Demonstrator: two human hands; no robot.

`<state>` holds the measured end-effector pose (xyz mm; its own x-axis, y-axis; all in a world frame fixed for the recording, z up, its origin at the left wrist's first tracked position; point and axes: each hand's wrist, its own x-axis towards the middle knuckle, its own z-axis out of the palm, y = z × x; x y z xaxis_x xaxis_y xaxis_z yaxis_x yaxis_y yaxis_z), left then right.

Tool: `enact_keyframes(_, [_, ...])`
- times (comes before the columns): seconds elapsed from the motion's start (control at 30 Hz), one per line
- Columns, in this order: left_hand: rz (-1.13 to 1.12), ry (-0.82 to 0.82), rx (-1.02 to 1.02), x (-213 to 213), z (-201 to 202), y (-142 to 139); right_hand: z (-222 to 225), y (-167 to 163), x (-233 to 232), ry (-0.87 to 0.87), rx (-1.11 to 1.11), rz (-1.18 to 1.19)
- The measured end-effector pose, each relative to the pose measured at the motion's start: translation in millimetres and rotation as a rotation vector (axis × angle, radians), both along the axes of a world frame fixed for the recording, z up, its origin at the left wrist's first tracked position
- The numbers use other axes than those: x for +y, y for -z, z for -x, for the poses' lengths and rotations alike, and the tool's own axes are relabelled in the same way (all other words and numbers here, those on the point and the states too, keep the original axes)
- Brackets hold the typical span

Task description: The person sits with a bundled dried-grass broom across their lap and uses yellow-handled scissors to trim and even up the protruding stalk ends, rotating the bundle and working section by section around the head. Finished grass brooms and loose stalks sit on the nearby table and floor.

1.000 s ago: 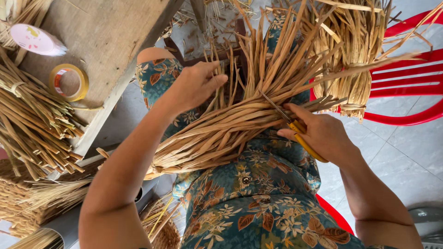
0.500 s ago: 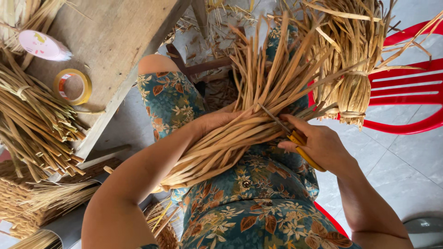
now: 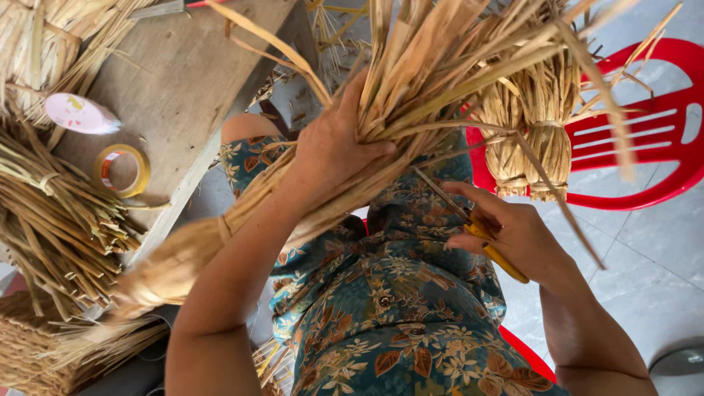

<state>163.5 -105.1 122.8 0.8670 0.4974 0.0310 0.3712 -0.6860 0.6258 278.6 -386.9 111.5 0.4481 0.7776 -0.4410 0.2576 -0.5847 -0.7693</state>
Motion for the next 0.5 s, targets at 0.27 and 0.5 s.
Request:
enact_keyframes(0.27, [0.016,0.044,-0.159,15.6,-7.8,52.3,-13.0,42.6,14.2,0.137,0.087,-0.267])
enact_keyframes(0.5, [0.736,0.144,-0.234,29.2,-8.1,51.5,-27.6,73.0,33.3,0.286,0.304,-0.281])
